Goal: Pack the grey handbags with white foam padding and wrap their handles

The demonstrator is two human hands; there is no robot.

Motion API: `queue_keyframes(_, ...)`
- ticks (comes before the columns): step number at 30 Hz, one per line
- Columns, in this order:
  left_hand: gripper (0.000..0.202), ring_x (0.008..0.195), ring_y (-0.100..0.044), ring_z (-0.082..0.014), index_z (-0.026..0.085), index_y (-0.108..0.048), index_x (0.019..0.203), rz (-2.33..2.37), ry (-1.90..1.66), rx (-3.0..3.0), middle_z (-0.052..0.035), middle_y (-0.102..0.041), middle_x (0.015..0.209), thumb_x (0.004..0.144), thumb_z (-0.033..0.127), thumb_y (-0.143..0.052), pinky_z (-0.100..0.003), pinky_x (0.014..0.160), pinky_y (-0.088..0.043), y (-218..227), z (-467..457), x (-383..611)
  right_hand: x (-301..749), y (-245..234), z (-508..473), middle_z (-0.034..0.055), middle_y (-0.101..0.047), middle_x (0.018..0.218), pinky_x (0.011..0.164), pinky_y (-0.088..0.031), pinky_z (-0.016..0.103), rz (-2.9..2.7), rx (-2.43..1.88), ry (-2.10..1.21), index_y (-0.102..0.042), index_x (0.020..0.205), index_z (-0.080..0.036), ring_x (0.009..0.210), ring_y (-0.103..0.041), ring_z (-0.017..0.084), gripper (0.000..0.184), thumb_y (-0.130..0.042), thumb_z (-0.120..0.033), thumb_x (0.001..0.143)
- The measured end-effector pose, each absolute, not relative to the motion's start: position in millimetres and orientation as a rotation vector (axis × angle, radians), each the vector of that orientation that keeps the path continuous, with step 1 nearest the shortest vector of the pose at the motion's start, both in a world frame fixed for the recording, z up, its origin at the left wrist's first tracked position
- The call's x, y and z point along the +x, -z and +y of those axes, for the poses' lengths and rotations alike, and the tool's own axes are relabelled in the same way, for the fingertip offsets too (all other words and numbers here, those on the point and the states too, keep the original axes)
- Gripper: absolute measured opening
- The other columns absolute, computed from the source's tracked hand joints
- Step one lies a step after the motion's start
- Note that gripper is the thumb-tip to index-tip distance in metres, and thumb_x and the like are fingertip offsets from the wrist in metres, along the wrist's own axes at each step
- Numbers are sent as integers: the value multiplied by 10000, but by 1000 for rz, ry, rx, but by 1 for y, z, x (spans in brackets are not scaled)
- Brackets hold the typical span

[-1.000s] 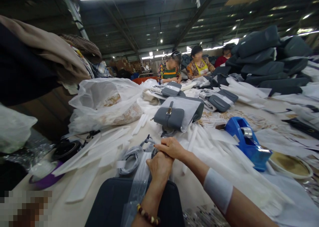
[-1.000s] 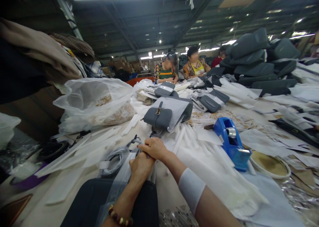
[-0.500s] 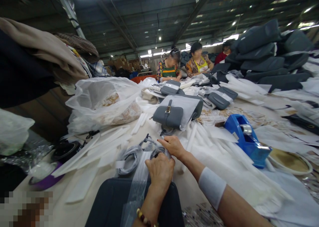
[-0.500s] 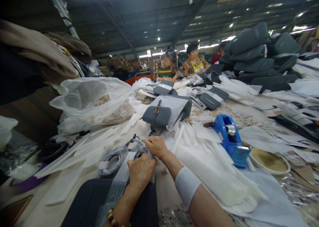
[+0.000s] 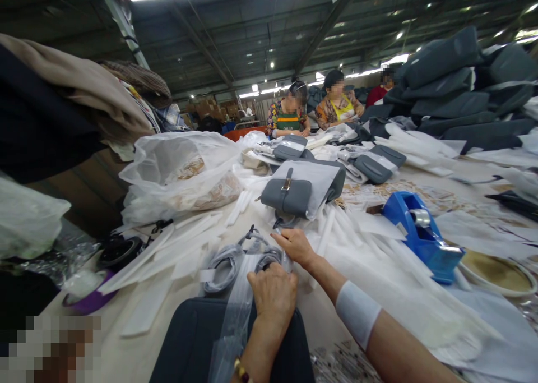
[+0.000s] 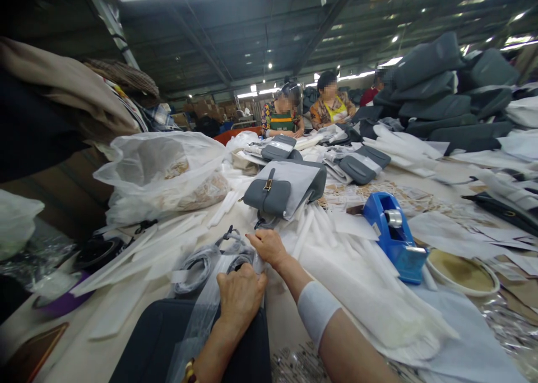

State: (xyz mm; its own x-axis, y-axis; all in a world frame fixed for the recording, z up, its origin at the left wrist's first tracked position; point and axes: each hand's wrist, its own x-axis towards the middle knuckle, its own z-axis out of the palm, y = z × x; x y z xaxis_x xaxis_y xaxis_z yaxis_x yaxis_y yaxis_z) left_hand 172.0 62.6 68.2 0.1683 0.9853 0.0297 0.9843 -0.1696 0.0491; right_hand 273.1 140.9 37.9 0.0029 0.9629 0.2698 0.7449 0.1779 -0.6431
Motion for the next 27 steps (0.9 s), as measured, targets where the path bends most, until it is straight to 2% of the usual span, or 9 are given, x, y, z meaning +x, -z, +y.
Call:
queue_keyframes(10,299,838,-649,-307,80,-621,906,2071,-139,2296,-154,-687,847,875,322,-449,-457,822,-370,-64,60,172,265,-41,143,-34,-582,688,631,-491,275,-1742,-1527,-547,-587,748,-136,620,-573,110,298,-541,-374,922)
queue_keyframes(13,324,875,-633,-321,80,-612,947,2072,-182,2271,-166,-675,890,875,364,-475,-464,830,-394,-67,54,172,265,-49,135,-17,-587,677,693,-489,306,-1672,-1519,-600,-581,726,-152,661,-585,130,339,-458,-374,950)
queue_keyframes(15,358,966,-603,-311,98,-594,1022,2007,-222,2292,-162,-658,994,853,404,-518,-433,860,-410,-73,48,161,269,-53,117,30,-632,788,784,-480,332,-1584,-1531,-611,-604,815,-167,795,-611,164,366,-356,-394,959)
queue_keyframes(18,427,1154,-506,-252,159,-529,1179,1883,-423,2399,-120,-593,1205,843,422,-518,-349,986,-364,-84,45,116,278,-49,71,129,-616,1131,876,-467,355,-1415,-1586,-628,-550,1146,-159,1022,-598,221,473,-293,-483,917)
queue_keyframes(20,452,1209,-456,-287,150,-523,1183,2096,-565,2332,-144,-568,1249,825,424,-485,-399,1044,-311,-87,52,72,280,-36,35,176,-572,1237,879,-482,373,-1316,-1636,-704,-463,1288,-132,1091,-587,264,600,-332,-546,874)
queue_keyframes(23,631,1216,-469,-312,52,-475,1225,2210,-432,1936,-205,-543,1283,762,479,-440,-406,1037,-343,-79,71,8,268,-11,-8,155,-445,1406,1025,-401,358,-1162,-1621,-1125,-333,1416,-125,1269,-459,258,755,-402,-608,840)
queue_keyframes(25,607,1176,-531,-262,138,-492,1235,1953,-384,1766,-109,-589,1267,780,517,-357,-367,997,-404,-67,82,-20,254,3,-21,111,-351,1477,1119,-276,342,-1177,-1559,-1221,-300,1443,-131,1352,-339,227,741,-373,-595,870)
queue_keyframes(27,560,1124,-576,-254,211,-558,1159,1845,-385,1772,-43,-648,1191,751,550,-378,-357,968,-439,-55,83,-34,242,10,-24,70,-304,1503,1152,-196,337,-1203,-1534,-1193,-303,1447,-146,1388,-258,202,676,-340,-550,906)
